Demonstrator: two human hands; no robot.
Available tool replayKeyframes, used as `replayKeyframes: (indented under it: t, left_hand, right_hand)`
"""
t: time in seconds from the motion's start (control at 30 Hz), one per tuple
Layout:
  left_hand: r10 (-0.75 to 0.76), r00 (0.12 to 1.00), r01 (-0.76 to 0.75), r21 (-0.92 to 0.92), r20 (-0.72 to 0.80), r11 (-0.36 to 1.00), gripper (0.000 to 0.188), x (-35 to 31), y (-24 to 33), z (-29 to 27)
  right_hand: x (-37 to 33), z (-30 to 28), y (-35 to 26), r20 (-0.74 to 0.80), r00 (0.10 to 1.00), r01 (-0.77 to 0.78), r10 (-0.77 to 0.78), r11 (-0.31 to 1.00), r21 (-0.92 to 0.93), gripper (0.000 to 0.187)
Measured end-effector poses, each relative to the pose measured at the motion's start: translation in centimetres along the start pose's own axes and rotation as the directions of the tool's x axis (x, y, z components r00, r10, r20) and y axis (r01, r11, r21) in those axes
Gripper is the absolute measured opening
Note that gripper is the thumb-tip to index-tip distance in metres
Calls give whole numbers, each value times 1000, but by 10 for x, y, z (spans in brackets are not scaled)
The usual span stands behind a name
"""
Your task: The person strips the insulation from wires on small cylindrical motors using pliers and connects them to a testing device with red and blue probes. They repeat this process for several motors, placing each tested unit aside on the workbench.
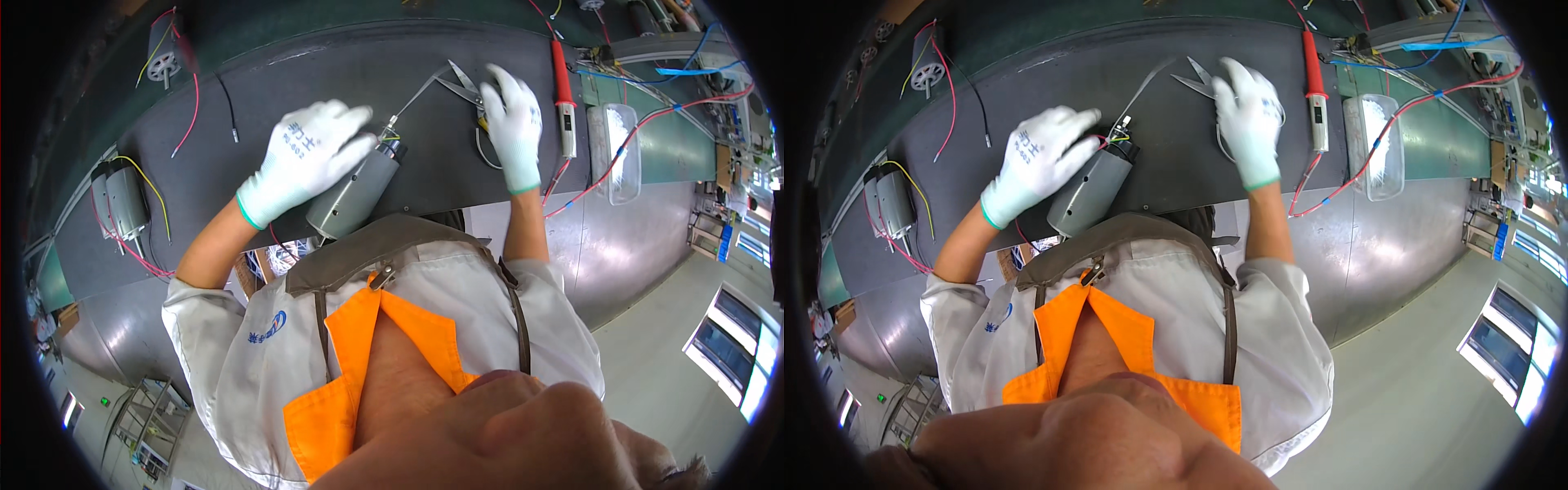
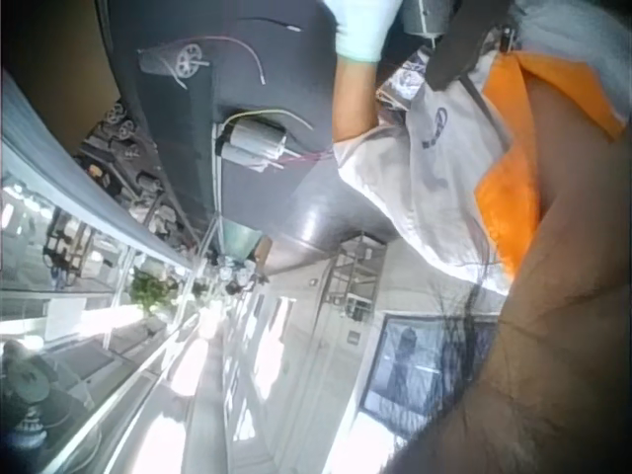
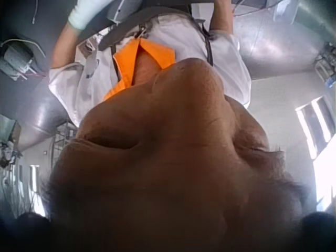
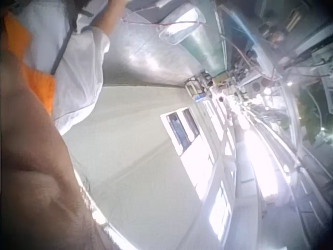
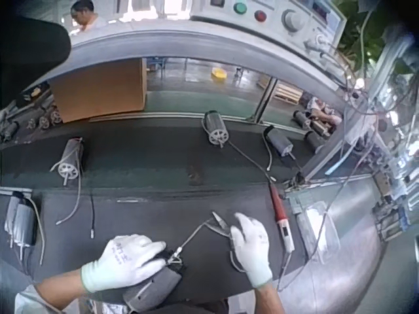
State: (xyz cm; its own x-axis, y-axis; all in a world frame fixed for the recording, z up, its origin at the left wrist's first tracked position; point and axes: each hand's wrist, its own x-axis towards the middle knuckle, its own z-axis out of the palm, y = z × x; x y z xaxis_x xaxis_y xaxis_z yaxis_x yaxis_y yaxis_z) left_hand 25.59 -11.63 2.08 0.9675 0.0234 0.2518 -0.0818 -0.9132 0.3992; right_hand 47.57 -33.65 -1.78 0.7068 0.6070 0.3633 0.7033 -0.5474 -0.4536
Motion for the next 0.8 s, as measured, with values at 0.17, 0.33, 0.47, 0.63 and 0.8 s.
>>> replayKeyframes:
  t: [0.17, 0.33, 0.47, 0.63, 0.8]
  left_hand:
    - [148, 983, -111, -286, 111, 952, 33, 36, -17, 14]
    - [-94, 889, 413, -697, 448, 586, 40, 58, -25, 6]
    - [-273, 803, 577, -807, 530, 129, 40, 55, -33, 2]
    - [-186, 836, 511, -856, 516, -80, 42, 53, -39, -7]
    - [-208, 830, 505, -856, 517, -113, 41, 53, -41, -1]
  right_hand:
    - [-117, -22, 31, 197, 980, 28, 4, 987, -160, 58]
    - [-158, -55, 20, 378, 921, -27, 100, 981, -193, 66]
    - [-135, -64, 28, 416, 847, -402, 330, 910, 98, 68]
    - [-78, -57, -5, 727, 678, -607, 113, 643, 467, 68]
    - [-37, -48, -45, 710, 664, 8, -234, 952, 307, 74]
